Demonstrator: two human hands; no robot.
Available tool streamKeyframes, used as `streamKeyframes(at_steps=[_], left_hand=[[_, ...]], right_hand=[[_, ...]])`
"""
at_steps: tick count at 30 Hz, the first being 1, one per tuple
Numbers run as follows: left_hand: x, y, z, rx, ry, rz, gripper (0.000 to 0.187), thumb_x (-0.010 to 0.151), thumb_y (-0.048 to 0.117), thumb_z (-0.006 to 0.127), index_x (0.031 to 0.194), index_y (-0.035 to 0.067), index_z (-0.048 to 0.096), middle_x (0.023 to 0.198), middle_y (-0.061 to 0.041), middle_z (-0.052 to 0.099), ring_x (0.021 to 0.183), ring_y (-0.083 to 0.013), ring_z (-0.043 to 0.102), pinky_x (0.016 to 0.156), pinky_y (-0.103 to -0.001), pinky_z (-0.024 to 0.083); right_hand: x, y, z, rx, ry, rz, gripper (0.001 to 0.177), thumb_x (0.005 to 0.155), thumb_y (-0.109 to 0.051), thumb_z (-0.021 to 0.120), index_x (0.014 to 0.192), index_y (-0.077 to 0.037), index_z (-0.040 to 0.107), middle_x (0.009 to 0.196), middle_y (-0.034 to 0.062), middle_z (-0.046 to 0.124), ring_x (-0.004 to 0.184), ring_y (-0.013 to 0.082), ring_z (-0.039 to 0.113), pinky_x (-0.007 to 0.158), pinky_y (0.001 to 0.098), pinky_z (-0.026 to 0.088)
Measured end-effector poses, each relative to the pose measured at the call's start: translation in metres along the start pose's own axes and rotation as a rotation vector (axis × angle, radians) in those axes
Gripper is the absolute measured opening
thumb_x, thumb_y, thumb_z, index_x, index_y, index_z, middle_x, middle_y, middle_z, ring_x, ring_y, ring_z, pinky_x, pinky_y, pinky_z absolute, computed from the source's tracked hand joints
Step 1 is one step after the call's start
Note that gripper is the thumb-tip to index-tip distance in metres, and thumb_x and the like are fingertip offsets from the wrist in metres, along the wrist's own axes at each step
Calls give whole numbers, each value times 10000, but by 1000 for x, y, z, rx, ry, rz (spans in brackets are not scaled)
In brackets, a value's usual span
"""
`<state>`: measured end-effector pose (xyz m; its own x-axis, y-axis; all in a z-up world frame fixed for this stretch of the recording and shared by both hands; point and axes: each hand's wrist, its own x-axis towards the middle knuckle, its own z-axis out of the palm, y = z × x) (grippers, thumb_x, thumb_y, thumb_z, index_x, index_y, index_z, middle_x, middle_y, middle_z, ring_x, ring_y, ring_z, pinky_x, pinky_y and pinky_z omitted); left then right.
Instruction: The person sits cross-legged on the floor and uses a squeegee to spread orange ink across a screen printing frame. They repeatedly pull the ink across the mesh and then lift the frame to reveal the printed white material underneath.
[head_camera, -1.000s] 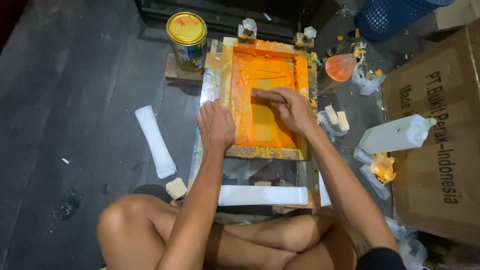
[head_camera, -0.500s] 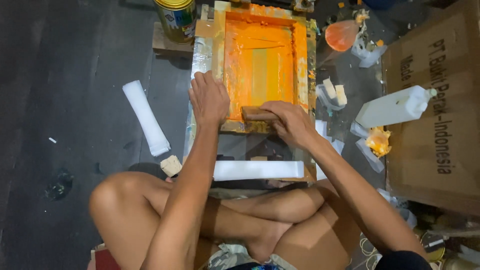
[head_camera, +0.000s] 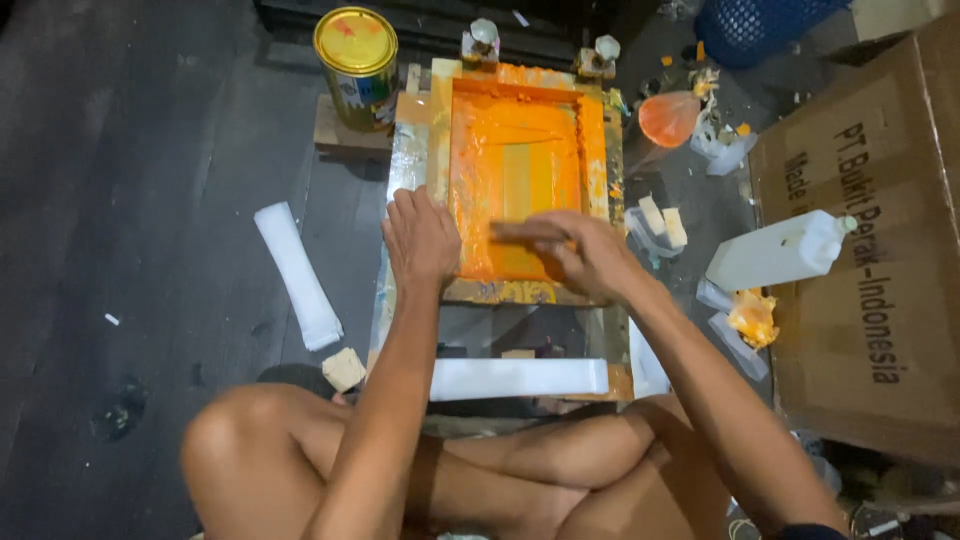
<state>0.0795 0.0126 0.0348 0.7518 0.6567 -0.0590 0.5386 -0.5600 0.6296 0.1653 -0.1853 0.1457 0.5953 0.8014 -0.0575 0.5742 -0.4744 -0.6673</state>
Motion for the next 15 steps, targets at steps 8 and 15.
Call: streamKeyframes(at_steps=[8,15], left_hand=[[0,3,-3,-6,-2,-36,450,1069,358,276,1362,101,503,1180,-100,486,1143,-307,501,989,-414,367],[-5,12,-13,31,-47,-42,443,1068,328,268,1380,100,486,1220,-83,487,1144,-273,499,967,-393,370]], right_hand=[[95,81,8,-129,207,-105,426,933,-3,628,1305,-197,698,1195,43,713,1176,324,651,1018,445,505],[33,7,14,-92,95,-76,446,926,54,553,1303,-137,694,1197,154,723,1185,450,627,1026,567,476]])
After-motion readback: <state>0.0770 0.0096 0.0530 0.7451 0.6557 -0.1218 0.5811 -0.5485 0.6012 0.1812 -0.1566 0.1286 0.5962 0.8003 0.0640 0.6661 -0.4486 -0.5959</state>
